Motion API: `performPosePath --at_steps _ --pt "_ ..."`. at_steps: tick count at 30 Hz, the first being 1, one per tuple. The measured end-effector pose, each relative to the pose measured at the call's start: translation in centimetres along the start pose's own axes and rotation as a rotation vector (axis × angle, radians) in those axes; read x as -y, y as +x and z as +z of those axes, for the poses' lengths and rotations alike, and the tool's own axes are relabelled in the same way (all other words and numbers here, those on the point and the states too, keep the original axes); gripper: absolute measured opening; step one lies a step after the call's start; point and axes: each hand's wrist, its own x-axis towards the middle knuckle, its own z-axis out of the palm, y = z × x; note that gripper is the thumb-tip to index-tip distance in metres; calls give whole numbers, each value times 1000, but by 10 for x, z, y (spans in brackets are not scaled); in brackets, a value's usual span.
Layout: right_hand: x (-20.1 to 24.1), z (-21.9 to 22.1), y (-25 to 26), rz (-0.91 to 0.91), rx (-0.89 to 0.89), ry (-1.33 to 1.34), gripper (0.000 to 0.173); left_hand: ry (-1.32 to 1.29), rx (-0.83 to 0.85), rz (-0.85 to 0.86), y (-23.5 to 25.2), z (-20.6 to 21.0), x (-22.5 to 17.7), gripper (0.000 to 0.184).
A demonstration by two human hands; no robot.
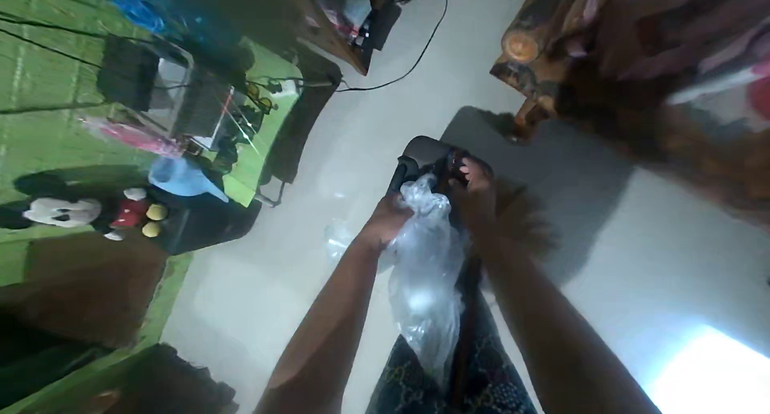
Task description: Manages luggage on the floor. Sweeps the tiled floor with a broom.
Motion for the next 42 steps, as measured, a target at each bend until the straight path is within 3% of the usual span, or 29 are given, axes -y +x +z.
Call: performPosePath --at_steps 3,6,10,15,18,22,25,28,31,33,36,38,40,42 --pt "6 0 14 65 29 -128 36 219 -19 26 -6 6 23 50" --pt "23 -9 12 147 147 -385 36 432 -79 -36 -23 16 55 66" --pt "35 -14 2 194 251 -548 43 403 -177 83 -18 29 93 57" --pt "41 -21 -10 317 380 -400 35 268 -157 167 -16 29 112 55" --pt "38 -18 -14 231 336 -503 36 237 -155 207 -16 29 115 53" --pt "23 -9 -18 -98 94 -619 28 179 -177 256 -14 29 116 47" --pt "31 -13 -23 -198 179 -752 20 151 -167 257 -12 29 115 46" --pt "39 -21 -31 -160 371 -831 27 140 -173 260 -12 31 118 43" --pt "54 -26 -45 1 547 -722 27 142 -166 236 -12 32 115 42" --pt "55 -6 -71 84 630 -616 28 123 -156 237 -11 34 112 42" --pt "46 32 -118 87 788 -569 37 36 -102 250 -5 33 106 41" --pt "46 28 -120 86 809 -528 39 20 -63 250 -1 28 101 41" --pt "48 0 -94 131 764 -404 42 31 -10 227 -3 20 96 43" --pt "43 -31 -58 111 483 -319 41 -7 40 213 -10 12 90 46"
